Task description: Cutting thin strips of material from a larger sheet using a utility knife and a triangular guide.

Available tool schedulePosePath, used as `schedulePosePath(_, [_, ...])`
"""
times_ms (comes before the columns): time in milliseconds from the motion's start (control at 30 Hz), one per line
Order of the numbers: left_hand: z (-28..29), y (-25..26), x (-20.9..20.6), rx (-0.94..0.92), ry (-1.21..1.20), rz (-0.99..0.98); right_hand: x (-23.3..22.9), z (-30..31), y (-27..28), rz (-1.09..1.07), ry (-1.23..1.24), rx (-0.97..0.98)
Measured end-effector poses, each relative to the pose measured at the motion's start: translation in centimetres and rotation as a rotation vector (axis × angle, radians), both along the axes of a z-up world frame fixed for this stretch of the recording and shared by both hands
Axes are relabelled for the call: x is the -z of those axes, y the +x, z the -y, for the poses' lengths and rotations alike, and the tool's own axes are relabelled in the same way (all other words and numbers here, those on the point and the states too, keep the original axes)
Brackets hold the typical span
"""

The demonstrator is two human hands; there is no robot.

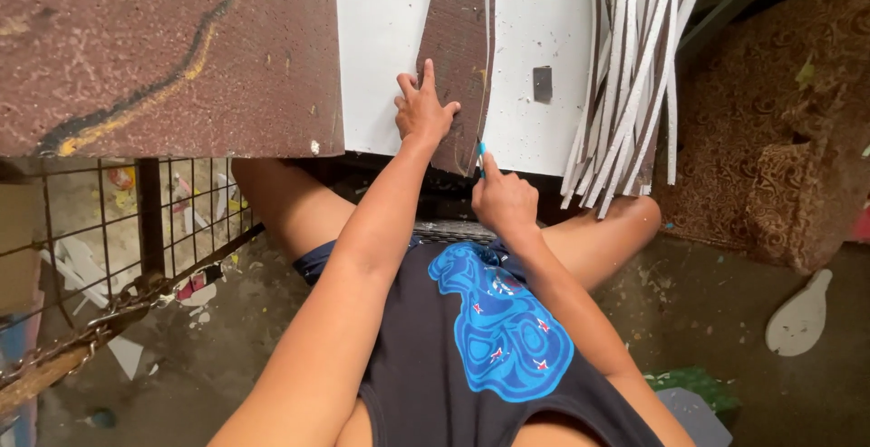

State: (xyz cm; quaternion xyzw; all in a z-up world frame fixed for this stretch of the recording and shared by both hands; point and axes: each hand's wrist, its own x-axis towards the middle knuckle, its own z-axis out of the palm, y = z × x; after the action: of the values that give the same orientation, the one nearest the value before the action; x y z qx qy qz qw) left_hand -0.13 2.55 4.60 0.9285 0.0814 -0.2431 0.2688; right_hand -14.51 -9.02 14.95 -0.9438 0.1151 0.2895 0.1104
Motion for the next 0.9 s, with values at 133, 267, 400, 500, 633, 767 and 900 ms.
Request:
schedulePosePath(133, [-0.1,-0.2,-0.2,-0.006,-0.005,0.002,-0.9,-0.3,-2.1,-0.036,0.022,0.014])
schedulePosePath(267, [0.0,-0.5,-0.2,-0.006,-0.006,0.01,-0.8,1.1,-4.1,-0.156,0.046,0.001])
schedulePosePath(400, [-0.2,-1.2,-0.3,-0.029,-0.015,0.083,-4.4,4.2,-5.4,-0.093,0.122,0.154])
schedulePosePath(500, [-1.0,-1.7,-1.3,-0.002,-0.077,0.102,-3.6,7.5,-4.7,0.113,0.242,0.395])
schedulePosePath(633, [-5.5,-5.4,-5.1,-0.034,-0.261,0.236,0.2,8.1,-1.5,0.204,0.434,0.578])
schedulePosePath(767, [-14.5,-13.0,-0.5,-0.09,0.045,0.71,7.3,7.2,2.5,0.579,0.623,0.719])
schedulePosePath(900, [-21.6,-24.8,-0.5,-0.342,0.263,0.645,11.5,5.6,5.8,0.536,0.381,0.616])
